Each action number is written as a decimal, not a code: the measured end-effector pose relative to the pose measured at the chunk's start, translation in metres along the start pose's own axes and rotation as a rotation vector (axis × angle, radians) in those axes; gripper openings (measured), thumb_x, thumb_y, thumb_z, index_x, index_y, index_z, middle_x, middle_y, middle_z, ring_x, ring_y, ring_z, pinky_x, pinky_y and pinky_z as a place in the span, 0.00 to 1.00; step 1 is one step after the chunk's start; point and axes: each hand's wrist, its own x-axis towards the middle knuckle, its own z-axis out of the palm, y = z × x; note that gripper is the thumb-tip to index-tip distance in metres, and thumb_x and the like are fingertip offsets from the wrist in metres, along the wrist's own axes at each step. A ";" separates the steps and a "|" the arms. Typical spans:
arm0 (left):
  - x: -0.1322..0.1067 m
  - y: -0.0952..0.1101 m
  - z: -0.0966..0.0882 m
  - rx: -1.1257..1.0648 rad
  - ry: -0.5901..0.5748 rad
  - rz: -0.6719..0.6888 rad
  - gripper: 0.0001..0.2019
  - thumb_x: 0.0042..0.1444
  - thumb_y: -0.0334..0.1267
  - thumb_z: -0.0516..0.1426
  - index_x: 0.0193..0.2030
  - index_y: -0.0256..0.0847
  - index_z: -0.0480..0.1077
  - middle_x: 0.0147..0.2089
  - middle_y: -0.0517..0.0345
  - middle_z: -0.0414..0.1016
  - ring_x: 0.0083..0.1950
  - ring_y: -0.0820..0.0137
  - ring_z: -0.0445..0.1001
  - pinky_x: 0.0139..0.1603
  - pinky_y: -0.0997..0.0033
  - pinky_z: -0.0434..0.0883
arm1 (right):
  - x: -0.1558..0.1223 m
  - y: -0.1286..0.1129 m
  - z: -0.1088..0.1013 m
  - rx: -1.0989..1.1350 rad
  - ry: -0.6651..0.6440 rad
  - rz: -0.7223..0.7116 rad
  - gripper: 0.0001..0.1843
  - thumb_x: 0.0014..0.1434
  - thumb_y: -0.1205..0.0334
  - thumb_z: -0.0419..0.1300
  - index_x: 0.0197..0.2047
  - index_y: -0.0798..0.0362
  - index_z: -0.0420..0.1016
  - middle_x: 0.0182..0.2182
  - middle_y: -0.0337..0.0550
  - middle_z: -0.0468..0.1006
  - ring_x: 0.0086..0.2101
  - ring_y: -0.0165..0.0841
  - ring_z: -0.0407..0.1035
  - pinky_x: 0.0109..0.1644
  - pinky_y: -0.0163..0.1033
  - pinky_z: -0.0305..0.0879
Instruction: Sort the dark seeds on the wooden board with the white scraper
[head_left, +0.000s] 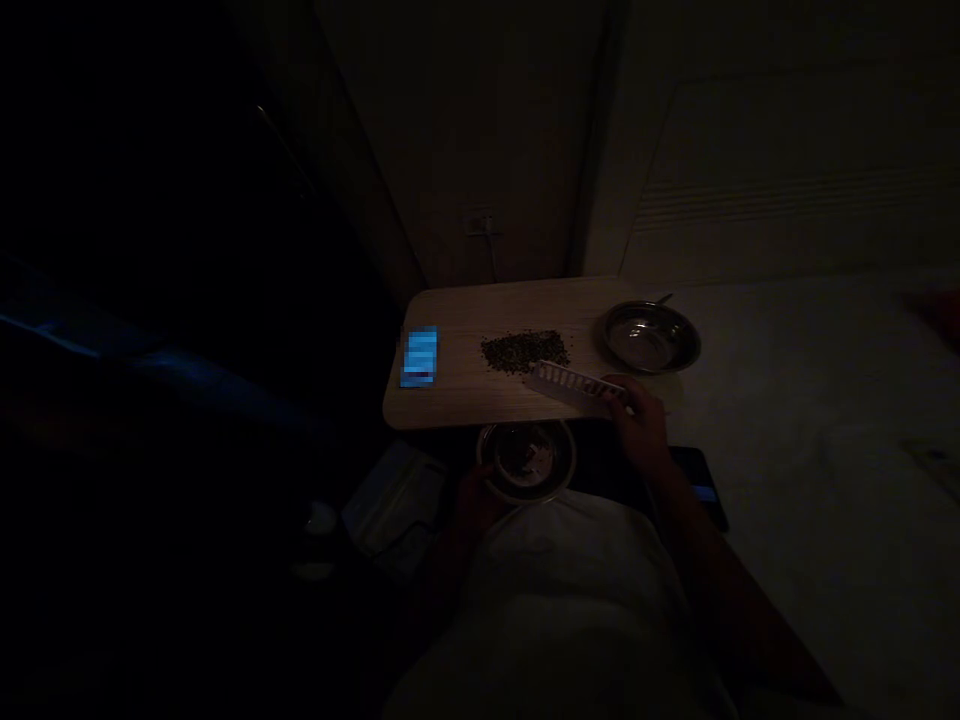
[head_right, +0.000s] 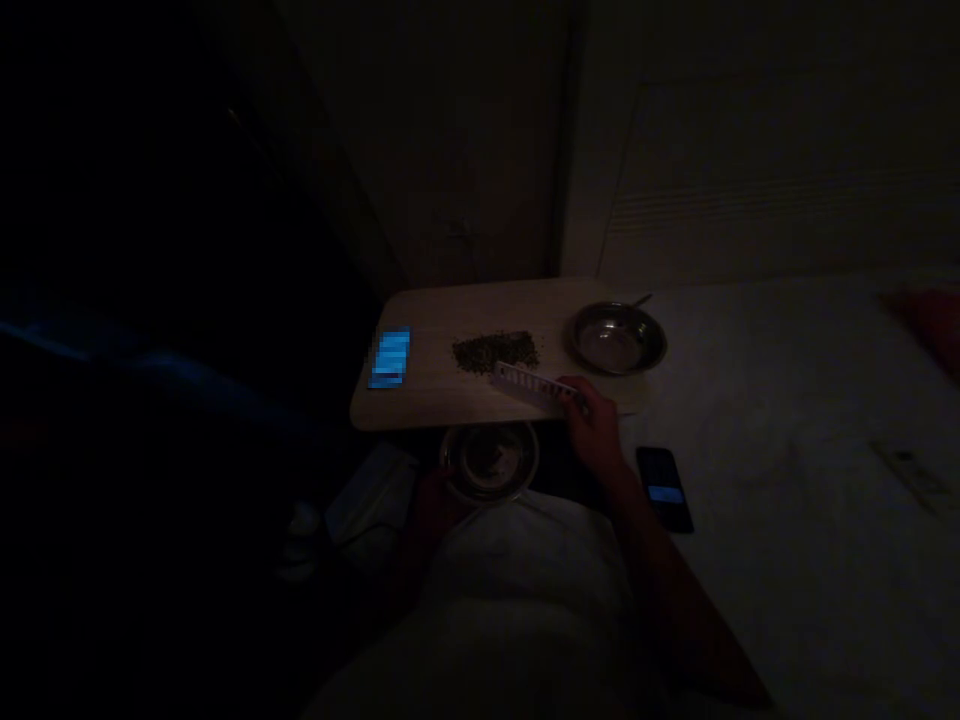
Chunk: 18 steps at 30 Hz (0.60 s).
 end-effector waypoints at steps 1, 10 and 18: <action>0.000 0.000 0.001 -0.001 0.002 0.003 0.19 0.53 0.32 0.59 0.53 0.33 0.77 0.42 0.45 0.86 0.49 0.51 0.84 0.63 0.50 0.72 | 0.000 0.000 0.002 -0.005 0.002 0.000 0.14 0.67 0.48 0.60 0.47 0.47 0.80 0.41 0.44 0.85 0.40 0.42 0.78 0.44 0.45 0.75; 0.004 0.002 -0.010 0.000 -0.012 0.007 0.21 0.52 0.31 0.61 0.54 0.34 0.78 0.42 0.46 0.86 0.51 0.48 0.83 0.64 0.45 0.72 | 0.004 0.017 0.011 -0.015 0.121 0.019 0.15 0.65 0.48 0.60 0.48 0.48 0.78 0.38 0.45 0.84 0.37 0.40 0.77 0.41 0.44 0.75; 0.010 0.001 -0.017 -0.009 -0.007 0.053 0.19 0.52 0.31 0.61 0.52 0.38 0.79 0.42 0.48 0.86 0.53 0.49 0.83 0.64 0.48 0.73 | 0.009 0.011 0.014 -0.063 0.147 0.019 0.15 0.67 0.49 0.58 0.48 0.49 0.78 0.40 0.47 0.85 0.39 0.42 0.78 0.43 0.44 0.74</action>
